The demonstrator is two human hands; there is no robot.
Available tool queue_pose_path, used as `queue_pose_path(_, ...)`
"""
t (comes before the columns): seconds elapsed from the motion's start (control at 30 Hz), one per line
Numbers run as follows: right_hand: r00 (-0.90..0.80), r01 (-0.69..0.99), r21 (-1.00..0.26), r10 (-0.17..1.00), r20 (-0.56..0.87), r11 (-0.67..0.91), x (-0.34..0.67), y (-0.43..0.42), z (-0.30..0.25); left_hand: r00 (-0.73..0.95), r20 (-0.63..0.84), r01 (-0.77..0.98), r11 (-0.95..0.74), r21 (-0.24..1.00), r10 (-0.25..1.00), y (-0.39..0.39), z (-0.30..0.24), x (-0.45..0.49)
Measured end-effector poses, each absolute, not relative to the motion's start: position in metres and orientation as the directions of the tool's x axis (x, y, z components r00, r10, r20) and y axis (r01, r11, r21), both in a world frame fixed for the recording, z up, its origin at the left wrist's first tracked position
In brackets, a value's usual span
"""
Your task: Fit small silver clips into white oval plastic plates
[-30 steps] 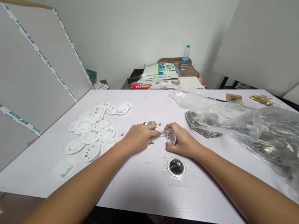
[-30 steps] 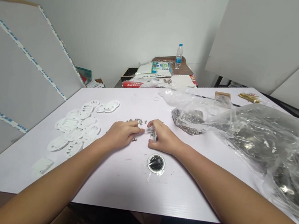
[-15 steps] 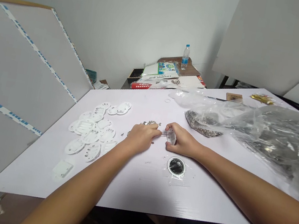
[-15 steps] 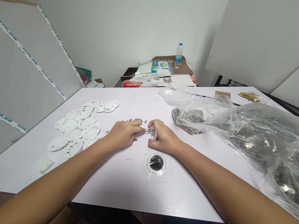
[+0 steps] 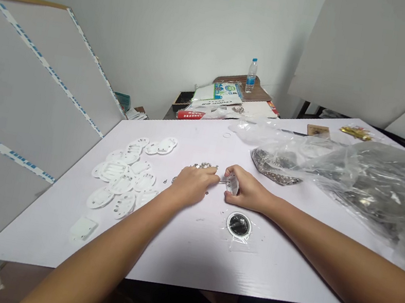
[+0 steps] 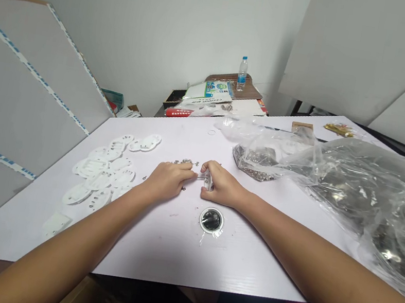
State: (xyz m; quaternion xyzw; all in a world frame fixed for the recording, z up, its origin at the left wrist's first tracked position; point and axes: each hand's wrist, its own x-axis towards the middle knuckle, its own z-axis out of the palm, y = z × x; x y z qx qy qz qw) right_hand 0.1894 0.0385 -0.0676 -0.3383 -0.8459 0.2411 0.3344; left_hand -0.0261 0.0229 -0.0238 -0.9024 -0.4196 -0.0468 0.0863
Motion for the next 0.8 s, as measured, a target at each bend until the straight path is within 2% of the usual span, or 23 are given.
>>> queue_pose_path(0.43,-0.548,0.420,-0.640,0.741,0.387,0.644,0.190,0.039,-0.068,0.651,0.159,0.759,-0.640,-0.124,0.742,0.025,-0.028,-0.024)
queue_pose_path(0.8,-0.530,0.437,-0.640,0.756,0.384,0.632,0.190,0.038,-0.066,0.621,0.199,0.780,-0.621,-0.071,0.758,0.022,-0.032,-0.037)
